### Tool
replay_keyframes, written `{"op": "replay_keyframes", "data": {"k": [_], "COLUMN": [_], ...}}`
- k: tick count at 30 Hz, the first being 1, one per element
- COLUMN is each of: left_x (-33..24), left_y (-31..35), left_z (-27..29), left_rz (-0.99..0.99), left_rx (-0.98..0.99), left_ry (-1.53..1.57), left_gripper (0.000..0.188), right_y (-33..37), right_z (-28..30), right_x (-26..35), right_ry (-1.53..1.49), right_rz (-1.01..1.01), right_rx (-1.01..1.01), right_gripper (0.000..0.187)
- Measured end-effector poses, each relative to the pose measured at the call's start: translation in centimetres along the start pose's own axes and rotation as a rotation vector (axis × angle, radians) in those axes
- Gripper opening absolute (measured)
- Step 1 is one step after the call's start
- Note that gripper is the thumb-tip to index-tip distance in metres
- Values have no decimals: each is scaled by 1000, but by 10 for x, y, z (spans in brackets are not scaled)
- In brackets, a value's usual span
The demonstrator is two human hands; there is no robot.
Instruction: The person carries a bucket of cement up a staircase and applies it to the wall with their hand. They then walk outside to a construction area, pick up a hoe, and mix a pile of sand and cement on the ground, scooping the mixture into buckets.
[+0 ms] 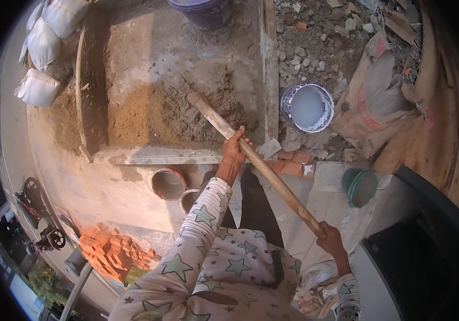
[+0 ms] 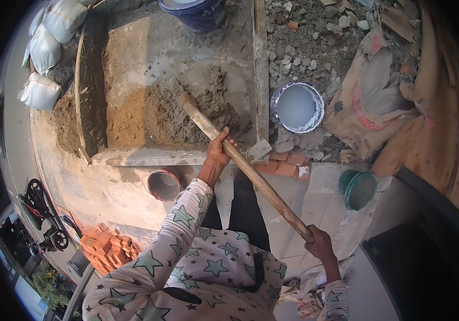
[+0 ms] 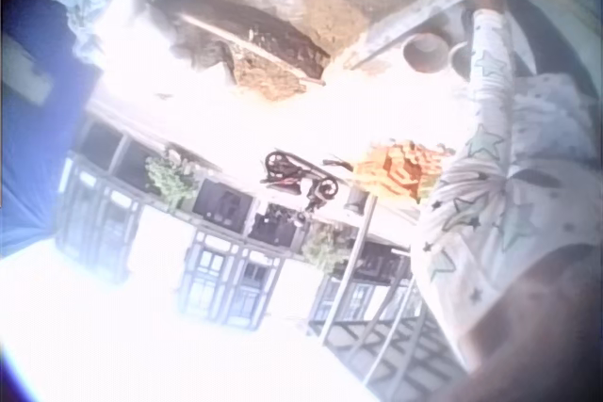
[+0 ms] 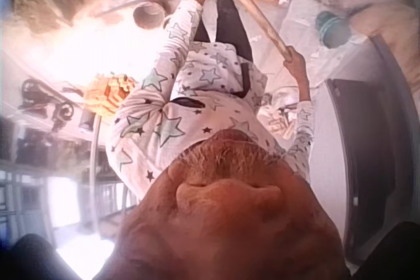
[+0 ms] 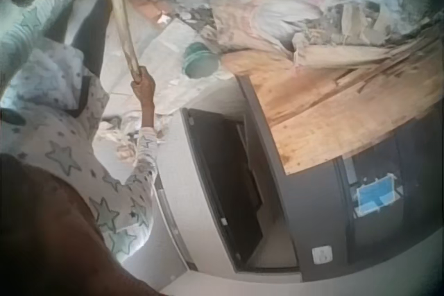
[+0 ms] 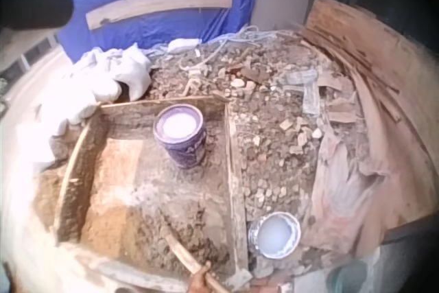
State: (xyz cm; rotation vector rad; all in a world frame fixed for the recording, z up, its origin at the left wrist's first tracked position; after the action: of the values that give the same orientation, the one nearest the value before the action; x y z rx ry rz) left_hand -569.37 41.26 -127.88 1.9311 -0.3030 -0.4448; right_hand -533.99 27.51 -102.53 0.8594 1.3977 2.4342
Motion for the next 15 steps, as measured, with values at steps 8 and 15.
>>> {"op": "replay_keyframes", "data": {"k": [8, 15], "left_x": [38, 25], "left_y": [74, 71], "left_z": [-7, -18], "left_rz": [-94, -129], "left_rx": [131, 161], "left_ry": [-74, -125], "left_gripper": [25, 26], "right_y": [-64, -88], "right_z": [-70, -62], "right_x": [-149, -148], "right_ry": [97, 37], "right_rz": [2, -9], "right_rx": [-168, -119], "right_gripper": [31, 36]}}
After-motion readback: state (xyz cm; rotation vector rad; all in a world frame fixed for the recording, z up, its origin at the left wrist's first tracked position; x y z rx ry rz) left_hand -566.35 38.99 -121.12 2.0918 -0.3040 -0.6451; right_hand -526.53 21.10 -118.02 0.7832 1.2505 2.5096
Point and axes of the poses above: each hand's wrist, its own y-axis away from the middle knuckle, its own z-axis out of the back of the hand, x = y × z, the point moved 3 cm from there along -y, towards the middle knuckle, and after that the axes turned 7 degrees about -y, right-handed, at the moved point
